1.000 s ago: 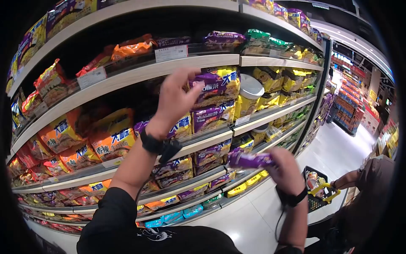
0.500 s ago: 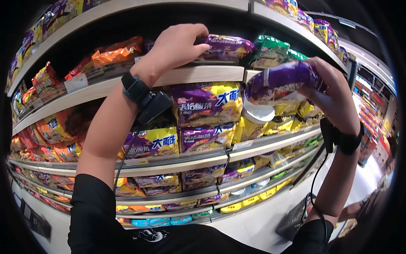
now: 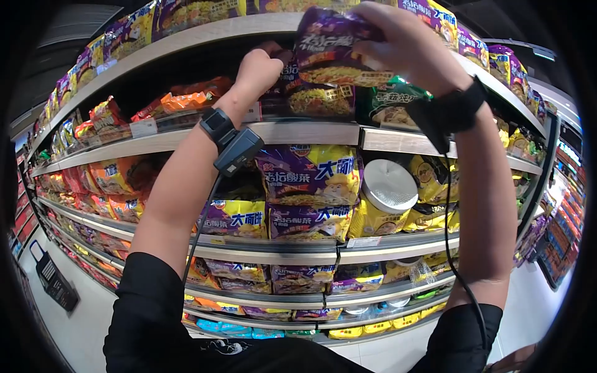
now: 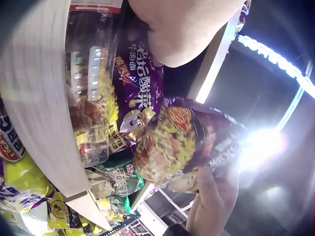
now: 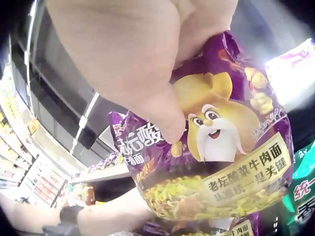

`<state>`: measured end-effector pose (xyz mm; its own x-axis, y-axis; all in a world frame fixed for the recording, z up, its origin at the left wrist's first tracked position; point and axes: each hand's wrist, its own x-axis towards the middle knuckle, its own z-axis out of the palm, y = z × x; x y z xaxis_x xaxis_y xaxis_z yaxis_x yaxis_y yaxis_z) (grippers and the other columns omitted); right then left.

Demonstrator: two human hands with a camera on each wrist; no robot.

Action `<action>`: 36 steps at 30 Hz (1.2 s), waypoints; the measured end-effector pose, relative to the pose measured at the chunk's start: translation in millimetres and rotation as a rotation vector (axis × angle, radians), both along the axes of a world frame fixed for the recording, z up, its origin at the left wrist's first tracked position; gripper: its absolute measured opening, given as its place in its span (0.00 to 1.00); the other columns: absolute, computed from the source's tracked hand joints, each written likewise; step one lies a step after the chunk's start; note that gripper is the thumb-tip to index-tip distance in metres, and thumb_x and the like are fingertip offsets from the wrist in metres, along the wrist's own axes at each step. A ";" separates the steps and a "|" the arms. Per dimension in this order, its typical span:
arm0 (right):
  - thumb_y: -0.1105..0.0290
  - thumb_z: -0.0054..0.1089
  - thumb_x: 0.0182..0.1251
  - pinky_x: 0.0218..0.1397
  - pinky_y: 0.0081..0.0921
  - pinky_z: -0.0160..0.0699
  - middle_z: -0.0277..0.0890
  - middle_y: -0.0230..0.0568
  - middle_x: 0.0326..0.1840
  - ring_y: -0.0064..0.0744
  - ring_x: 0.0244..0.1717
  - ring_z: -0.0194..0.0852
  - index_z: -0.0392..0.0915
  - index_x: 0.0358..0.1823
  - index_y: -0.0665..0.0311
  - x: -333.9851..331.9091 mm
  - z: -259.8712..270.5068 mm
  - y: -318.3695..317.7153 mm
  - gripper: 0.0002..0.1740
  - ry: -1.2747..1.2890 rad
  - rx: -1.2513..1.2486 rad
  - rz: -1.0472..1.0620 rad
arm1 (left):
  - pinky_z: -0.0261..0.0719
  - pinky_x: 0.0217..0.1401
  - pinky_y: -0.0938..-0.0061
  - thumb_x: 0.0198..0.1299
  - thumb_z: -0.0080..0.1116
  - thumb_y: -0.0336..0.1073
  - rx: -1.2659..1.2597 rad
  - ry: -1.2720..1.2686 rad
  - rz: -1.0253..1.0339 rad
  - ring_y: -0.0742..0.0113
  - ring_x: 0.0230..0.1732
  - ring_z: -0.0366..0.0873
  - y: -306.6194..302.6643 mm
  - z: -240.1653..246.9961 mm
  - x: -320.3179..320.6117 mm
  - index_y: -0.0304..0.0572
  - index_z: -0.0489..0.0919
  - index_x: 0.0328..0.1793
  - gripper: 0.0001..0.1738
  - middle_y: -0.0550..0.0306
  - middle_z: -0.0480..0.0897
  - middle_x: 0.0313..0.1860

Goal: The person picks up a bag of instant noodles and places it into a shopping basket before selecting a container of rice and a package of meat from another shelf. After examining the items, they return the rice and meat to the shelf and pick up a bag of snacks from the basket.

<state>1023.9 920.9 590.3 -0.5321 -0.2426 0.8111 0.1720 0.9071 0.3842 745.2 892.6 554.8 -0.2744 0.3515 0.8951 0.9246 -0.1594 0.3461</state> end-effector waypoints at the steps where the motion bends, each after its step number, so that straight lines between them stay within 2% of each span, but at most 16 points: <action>1: 0.69 0.64 0.62 0.46 0.29 0.77 0.78 0.45 0.44 0.36 0.43 0.79 0.70 0.60 0.67 -5.4 -0.4 0.2 0.25 -0.001 0.009 -0.027 | 0.75 0.53 0.62 0.51 0.53 0.35 0.005 -0.019 0.008 0.43 0.49 0.80 -1.2 0.2 2.9 0.42 0.82 0.48 0.18 0.39 0.83 0.44; 2: 0.70 0.64 0.61 0.47 0.31 0.77 0.78 0.46 0.44 0.40 0.44 0.79 0.70 0.59 0.66 -12.1 0.2 -0.6 0.25 0.000 0.018 -0.057 | 0.75 0.53 0.62 0.51 0.53 0.35 -0.010 -0.015 0.027 0.43 0.49 0.79 -3.2 1.4 4.4 0.42 0.82 0.48 0.17 0.39 0.83 0.44; 5: 0.69 0.64 0.58 0.49 0.37 0.76 0.77 0.48 0.45 0.48 0.48 0.77 0.72 0.57 0.64 -30.8 -3.8 -9.9 0.24 0.122 0.326 -0.247 | 0.74 0.52 0.62 0.50 0.54 0.34 -0.055 0.002 0.063 0.42 0.49 0.79 -8.9 5.4 10.3 0.41 0.82 0.47 0.17 0.38 0.83 0.44; 7: 0.68 0.64 0.57 0.51 0.39 0.75 0.77 0.49 0.46 0.50 0.49 0.75 0.72 0.56 0.63 -41.9 -1.8 -6.1 0.24 0.099 0.313 -0.288 | 0.74 0.51 0.62 0.50 0.55 0.34 -0.082 0.016 0.077 0.41 0.49 0.79 -5.7 3.2 4.1 0.40 0.82 0.47 0.17 0.38 0.83 0.43; 10: 0.68 0.65 0.58 0.53 0.39 0.75 0.77 0.49 0.49 0.51 0.51 0.75 0.72 0.58 0.61 -51.7 2.2 -5.1 0.25 0.042 0.300 -0.302 | 0.75 0.49 0.62 0.52 0.57 0.37 0.151 0.089 -0.190 0.41 0.47 0.79 23.9 -2.3 -24.3 0.38 0.81 0.47 0.17 0.37 0.82 0.43; 12: 0.67 0.65 0.58 0.54 0.39 0.75 0.77 0.49 0.51 0.51 0.52 0.75 0.71 0.58 0.61 -56.5 3.1 3.4 0.25 0.060 0.385 -0.226 | 0.75 0.47 0.63 0.54 0.58 0.39 0.139 0.106 -0.224 0.43 0.45 0.80 27.2 -3.1 -28.1 0.37 0.81 0.46 0.16 0.37 0.82 0.42; 15: 0.66 0.65 0.59 0.55 0.40 0.74 0.76 0.51 0.52 0.51 0.53 0.74 0.71 0.59 0.63 -61.7 6.0 8.7 0.26 0.022 0.376 -0.159 | 0.75 0.45 0.65 0.56 0.60 0.41 0.158 -0.033 -0.379 0.44 0.43 0.80 21.6 -8.5 -23.3 0.36 0.81 0.46 0.17 0.38 0.82 0.41; 16: 0.66 0.65 0.60 0.54 0.39 0.74 0.76 0.51 0.51 0.50 0.53 0.75 0.70 0.59 0.64 -62.3 5.1 9.2 0.26 0.005 0.289 -0.152 | 0.75 0.45 0.65 0.57 0.60 0.41 0.171 -0.103 -0.449 0.45 0.43 0.81 19.9 -9.4 -22.0 0.36 0.81 0.46 0.17 0.38 0.82 0.41; 18: 0.66 0.64 0.60 0.54 0.39 0.74 0.76 0.52 0.51 0.50 0.53 0.75 0.70 0.59 0.65 -62.4 4.2 9.8 0.26 -0.028 0.120 -0.138 | 0.75 0.45 0.65 0.59 0.59 0.40 0.163 -0.149 -0.455 0.45 0.42 0.80 30.5 -7.8 -32.4 0.38 0.81 0.47 0.15 0.40 0.83 0.41; 20: 0.66 0.63 0.61 0.54 0.38 0.74 0.76 0.52 0.51 0.49 0.52 0.76 0.70 0.60 0.65 -60.7 4.2 17.4 0.26 -0.025 0.087 -0.132 | 0.75 0.46 0.64 0.59 0.58 0.40 0.171 -0.220 -0.511 0.44 0.43 0.80 40.4 -5.9 -40.9 0.41 0.81 0.47 0.14 0.41 0.83 0.41; 23: 0.66 0.62 0.63 0.54 0.37 0.75 0.77 0.53 0.52 0.48 0.51 0.77 0.69 0.62 0.64 -55.6 7.2 22.5 0.26 -0.098 -0.038 -0.134 | 0.75 0.48 0.61 0.60 0.58 0.40 0.190 0.029 -0.241 0.42 0.45 0.79 42.8 -5.7 -44.3 0.43 0.81 0.46 0.12 0.42 0.83 0.42; 26: 0.65 0.61 0.64 0.54 0.36 0.75 0.77 0.53 0.52 0.48 0.51 0.77 0.68 0.63 0.64 -51.3 1.5 25.4 0.27 -0.153 -0.078 -0.138 | 0.74 0.49 0.59 0.60 0.56 0.41 0.143 -0.116 -0.249 0.40 0.47 0.78 30.6 -6.7 -30.2 0.43 0.81 0.44 0.12 0.41 0.82 0.43; 31: 0.61 0.59 0.65 0.57 0.36 0.73 0.75 0.53 0.55 0.49 0.55 0.74 0.66 0.64 0.63 -56.4 -4.6 38.5 0.28 -0.097 -0.006 -0.174 | 0.74 0.50 0.59 0.62 0.54 0.43 0.106 -0.045 -0.172 0.41 0.48 0.78 27.3 -9.0 -27.0 0.46 0.80 0.49 0.15 0.41 0.82 0.44; 34: 0.65 0.61 0.62 0.55 0.37 0.75 0.78 0.54 0.48 0.49 0.52 0.77 0.70 0.59 0.65 -61.3 -15.1 36.7 0.25 0.057 0.216 -0.182 | 0.74 0.52 0.59 0.62 0.53 0.44 0.133 0.086 -0.072 0.41 0.50 0.78 28.1 -10.2 -31.3 0.47 0.79 0.51 0.16 0.40 0.82 0.44; 35: 0.65 0.60 0.61 0.54 0.38 0.75 0.78 0.52 0.45 0.50 0.51 0.76 0.70 0.54 0.67 -61.8 -17.1 34.1 0.21 0.057 0.206 -0.194 | 0.74 0.52 0.59 0.62 0.52 0.45 0.145 0.130 -0.030 0.41 0.50 0.78 28.8 -10.8 -31.2 0.47 0.78 0.52 0.16 0.40 0.82 0.44; 36: 0.65 0.60 0.61 0.54 0.39 0.75 0.78 0.52 0.44 0.50 0.50 0.76 0.70 0.51 0.67 -61.8 -17.9 31.8 0.20 0.070 0.193 -0.216 | 0.75 0.48 0.60 0.60 0.53 0.41 0.179 0.174 -0.025 0.42 0.45 0.79 28.4 -10.3 -29.9 0.42 0.78 0.50 0.16 0.38 0.82 0.39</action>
<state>962.1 952.7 572.4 -0.5328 -0.2831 0.7975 0.3855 0.7577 0.5265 715.3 921.0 544.4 -0.1035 0.1878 0.9767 0.9628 -0.2274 0.1458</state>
